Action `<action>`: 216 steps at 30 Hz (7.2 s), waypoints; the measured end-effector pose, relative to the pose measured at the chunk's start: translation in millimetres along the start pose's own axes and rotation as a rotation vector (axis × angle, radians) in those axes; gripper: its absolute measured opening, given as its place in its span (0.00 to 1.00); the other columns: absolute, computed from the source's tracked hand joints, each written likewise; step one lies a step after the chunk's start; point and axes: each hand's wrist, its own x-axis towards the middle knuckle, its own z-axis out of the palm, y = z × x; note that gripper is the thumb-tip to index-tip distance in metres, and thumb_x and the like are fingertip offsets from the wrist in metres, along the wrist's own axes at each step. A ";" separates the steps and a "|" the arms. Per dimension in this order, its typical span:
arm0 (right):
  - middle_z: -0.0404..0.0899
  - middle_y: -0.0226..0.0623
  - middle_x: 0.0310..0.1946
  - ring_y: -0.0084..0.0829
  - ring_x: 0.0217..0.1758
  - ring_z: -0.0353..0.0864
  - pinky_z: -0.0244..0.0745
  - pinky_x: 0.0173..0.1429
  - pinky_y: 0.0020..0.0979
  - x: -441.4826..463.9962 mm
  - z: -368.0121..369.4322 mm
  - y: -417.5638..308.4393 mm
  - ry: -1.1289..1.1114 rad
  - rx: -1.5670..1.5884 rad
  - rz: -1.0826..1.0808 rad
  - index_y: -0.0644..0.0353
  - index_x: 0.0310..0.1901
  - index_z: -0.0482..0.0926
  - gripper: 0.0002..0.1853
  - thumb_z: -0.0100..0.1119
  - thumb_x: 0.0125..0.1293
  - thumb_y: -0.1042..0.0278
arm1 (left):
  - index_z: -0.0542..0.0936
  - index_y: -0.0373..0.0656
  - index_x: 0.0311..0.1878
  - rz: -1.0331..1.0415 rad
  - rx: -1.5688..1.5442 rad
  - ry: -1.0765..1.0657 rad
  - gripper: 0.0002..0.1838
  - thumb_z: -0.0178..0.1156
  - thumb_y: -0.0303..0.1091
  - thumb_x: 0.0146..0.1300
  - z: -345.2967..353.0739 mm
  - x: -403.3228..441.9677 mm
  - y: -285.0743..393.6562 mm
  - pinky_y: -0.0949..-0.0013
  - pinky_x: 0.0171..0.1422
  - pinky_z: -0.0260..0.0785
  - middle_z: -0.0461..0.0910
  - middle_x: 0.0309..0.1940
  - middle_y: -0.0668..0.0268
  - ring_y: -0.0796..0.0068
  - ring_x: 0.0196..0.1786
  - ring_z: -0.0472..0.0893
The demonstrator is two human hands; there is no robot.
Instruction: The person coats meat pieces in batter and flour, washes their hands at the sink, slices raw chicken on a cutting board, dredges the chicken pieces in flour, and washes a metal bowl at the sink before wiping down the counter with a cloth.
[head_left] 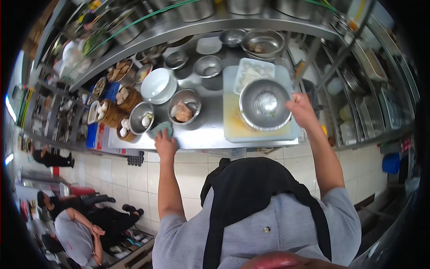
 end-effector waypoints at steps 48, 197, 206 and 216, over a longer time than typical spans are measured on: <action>0.73 0.28 0.28 0.23 0.26 0.73 0.78 0.33 0.35 -55.2 20.6 127.6 0.544 0.826 0.354 0.55 0.36 0.72 0.04 0.56 0.69 0.69 | 0.76 0.40 0.61 0.404 -0.159 -0.190 0.23 0.60 0.32 0.60 -8.9 -25.2 134.8 0.51 0.67 0.69 0.75 0.60 0.46 0.42 0.61 0.75; 0.79 0.42 0.52 0.38 0.55 0.79 0.85 0.46 0.44 -36.4 -6.4 136.7 0.306 0.742 0.511 0.65 0.57 0.75 0.16 0.53 0.71 0.67 | 0.77 0.33 0.56 0.942 -0.365 -0.478 0.36 0.74 0.46 0.46 23.6 -7.3 465.1 0.55 0.59 0.75 0.79 0.52 0.47 0.48 0.56 0.79; 0.80 0.45 0.53 0.44 0.55 0.82 0.82 0.54 0.51 -80.3 17.3 110.2 0.245 0.682 0.498 0.68 0.56 0.74 0.20 0.48 0.62 0.76 | 0.77 0.37 0.56 0.920 -0.504 -0.407 0.33 0.73 0.40 0.46 -52.7 -39.9 385.6 0.57 0.56 0.76 0.77 0.53 0.48 0.50 0.56 0.78; 0.80 0.42 0.51 0.36 0.52 0.83 0.82 0.54 0.39 -131.0 304.5 1.5 -0.286 0.589 0.495 0.69 0.60 0.71 0.24 0.47 0.60 0.83 | 0.77 0.37 0.53 0.651 -0.361 -0.435 0.23 0.66 0.33 0.54 -100.0 -91.8 75.8 0.51 0.55 0.77 0.75 0.52 0.46 0.45 0.56 0.78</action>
